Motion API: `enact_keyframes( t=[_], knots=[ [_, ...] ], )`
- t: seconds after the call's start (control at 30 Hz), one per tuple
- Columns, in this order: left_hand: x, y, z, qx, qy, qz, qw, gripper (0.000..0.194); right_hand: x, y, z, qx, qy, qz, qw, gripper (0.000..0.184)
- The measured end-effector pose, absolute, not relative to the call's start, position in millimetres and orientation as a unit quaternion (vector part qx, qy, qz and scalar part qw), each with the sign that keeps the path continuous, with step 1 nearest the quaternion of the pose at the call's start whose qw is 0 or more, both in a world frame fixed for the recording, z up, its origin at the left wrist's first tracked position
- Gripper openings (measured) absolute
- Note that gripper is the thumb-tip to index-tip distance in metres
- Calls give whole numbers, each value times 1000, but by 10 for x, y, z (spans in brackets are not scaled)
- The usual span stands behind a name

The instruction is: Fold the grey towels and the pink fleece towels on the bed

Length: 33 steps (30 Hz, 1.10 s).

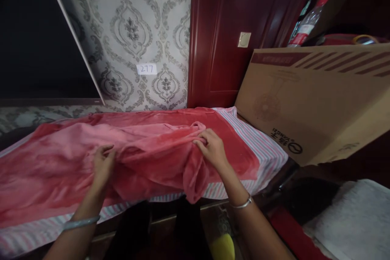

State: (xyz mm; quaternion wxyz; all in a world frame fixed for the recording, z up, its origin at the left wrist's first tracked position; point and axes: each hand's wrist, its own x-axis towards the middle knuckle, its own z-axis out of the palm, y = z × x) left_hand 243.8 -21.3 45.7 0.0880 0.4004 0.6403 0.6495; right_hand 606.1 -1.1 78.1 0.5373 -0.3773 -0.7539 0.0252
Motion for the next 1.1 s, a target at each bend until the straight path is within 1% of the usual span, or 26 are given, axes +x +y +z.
enact_keyframes(
  t=[0.07, 0.13, 0.17, 0.27, 0.33, 0.4, 0.47, 0.57, 0.63, 0.73, 0.77, 0.8, 0.83, 0.93, 0.97, 1.03, 1.1],
  knots=[
    [2607, -333, 440, 462, 617, 634, 60, 16, 5929, -75, 690, -382, -770, 48, 509, 11],
    [2875, -459, 450, 584, 556, 590, 53, 13, 5827, -133, 679, -386, -779, 57, 491, 9],
    [3031, -511, 460, 654, 511, 556, 52, 14, 5787, -167, 694, -387, -782, 59, 486, 9],
    [3477, -577, 483, 784, 403, 470, 34, 29, 5715, -294, 760, -382, -788, 68, 478, 7],
    [3690, -533, 486, 809, 376, 451, 31, 42, 5704, -388, 783, -376, -789, 74, 481, 7],
    [3827, -449, 475, 818, 363, 443, 54, 49, 5722, -469, 776, -369, -784, 85, 492, 7],
    [3910, -367, 453, 816, 362, 439, 100, 44, 5763, -525, 743, -360, -779, 108, 502, 7],
    [3978, -303, 414, 792, 369, 455, 174, 26, 5849, -562, 660, -372, -760, 147, 513, 9],
    [3997, -299, 399, 777, 370, 467, 202, 19, 5902, -565, 602, -395, -739, 164, 520, 21],
    [4004, -315, 401, 772, 373, 473, 204, 17, 5937, -553, 538, -416, -730, 157, 519, 46],
    [4006, -320, 406, 774, 374, 471, 197, 17, 5932, -545, 524, -416, -735, 142, 516, 50],
    [4012, -326, 413, 778, 375, 468, 188, 16, 5921, -535, 513, -416, -741, 124, 512, 50],
    [4021, -332, 421, 781, 376, 467, 176, 16, 5906, -523, 507, -413, -747, 106, 509, 46],
    [4051, -370, 447, 797, 367, 457, 144, 16, 5878, -482, 512, -403, -761, 83, 502, 21],
    [4049, -388, 455, 804, 362, 450, 142, 18, 5887, -471, 526, -403, -761, 80, 503, 16],
    [4000, -423, 462, 814, 360, 431, 148, 26, 5945, -461, 569, -407, -750, 72, 516, 13],
    [3861, -443, 448, 815, 379, 411, 153, 32, 6050, -470, 622, -414, -734, 60, 535, 13]
  ],
)
